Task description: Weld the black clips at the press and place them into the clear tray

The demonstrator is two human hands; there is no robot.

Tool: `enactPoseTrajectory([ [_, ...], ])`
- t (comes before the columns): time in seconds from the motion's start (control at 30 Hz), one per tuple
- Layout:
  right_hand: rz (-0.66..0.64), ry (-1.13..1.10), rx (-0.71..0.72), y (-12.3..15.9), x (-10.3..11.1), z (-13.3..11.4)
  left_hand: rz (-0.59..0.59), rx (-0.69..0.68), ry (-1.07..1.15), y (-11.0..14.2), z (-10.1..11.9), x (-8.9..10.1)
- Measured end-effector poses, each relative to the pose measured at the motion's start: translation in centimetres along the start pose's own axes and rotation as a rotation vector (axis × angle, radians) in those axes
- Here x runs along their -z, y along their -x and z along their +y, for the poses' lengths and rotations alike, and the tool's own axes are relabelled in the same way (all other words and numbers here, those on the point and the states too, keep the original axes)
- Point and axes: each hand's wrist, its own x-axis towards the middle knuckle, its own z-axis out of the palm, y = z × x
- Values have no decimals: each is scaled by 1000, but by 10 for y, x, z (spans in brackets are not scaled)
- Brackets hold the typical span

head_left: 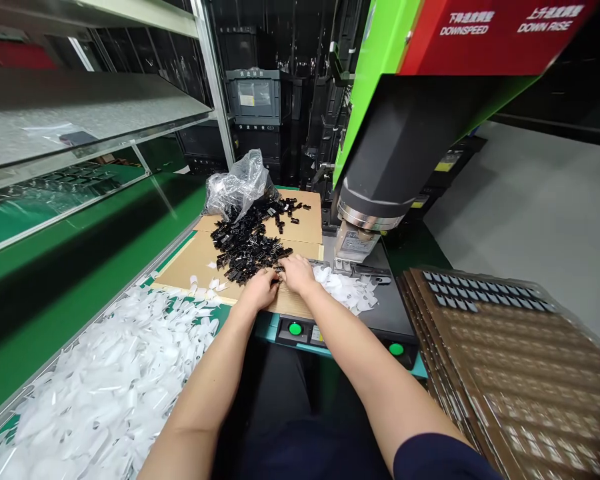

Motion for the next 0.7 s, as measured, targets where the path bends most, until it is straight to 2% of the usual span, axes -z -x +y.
enactPoseTrajectory([
  [0.23,-31,-16,-27,-3,2,-11,-63,-26,-79,-3,0,5],
  [0.33,-28,-35,-52,5,6,-9,-86,-36,-95,-2,3,8],
  [0.4,29,-108,-67,19,11,-3,-109,-25,-112,-1,4,9],
  [0.5,198,-392,-97,55,18,20,-132,-3,-135,1,5,10],
  [0.57,303,-580,-130,91,22,45,-130,-9,-122,3,6,9],
  [0.63,389,-647,-184,131,23,78,-111,-23,-70,3,11,7],
  [0.7,469,-618,-265,172,22,114,-74,-52,1,0,22,5],
])
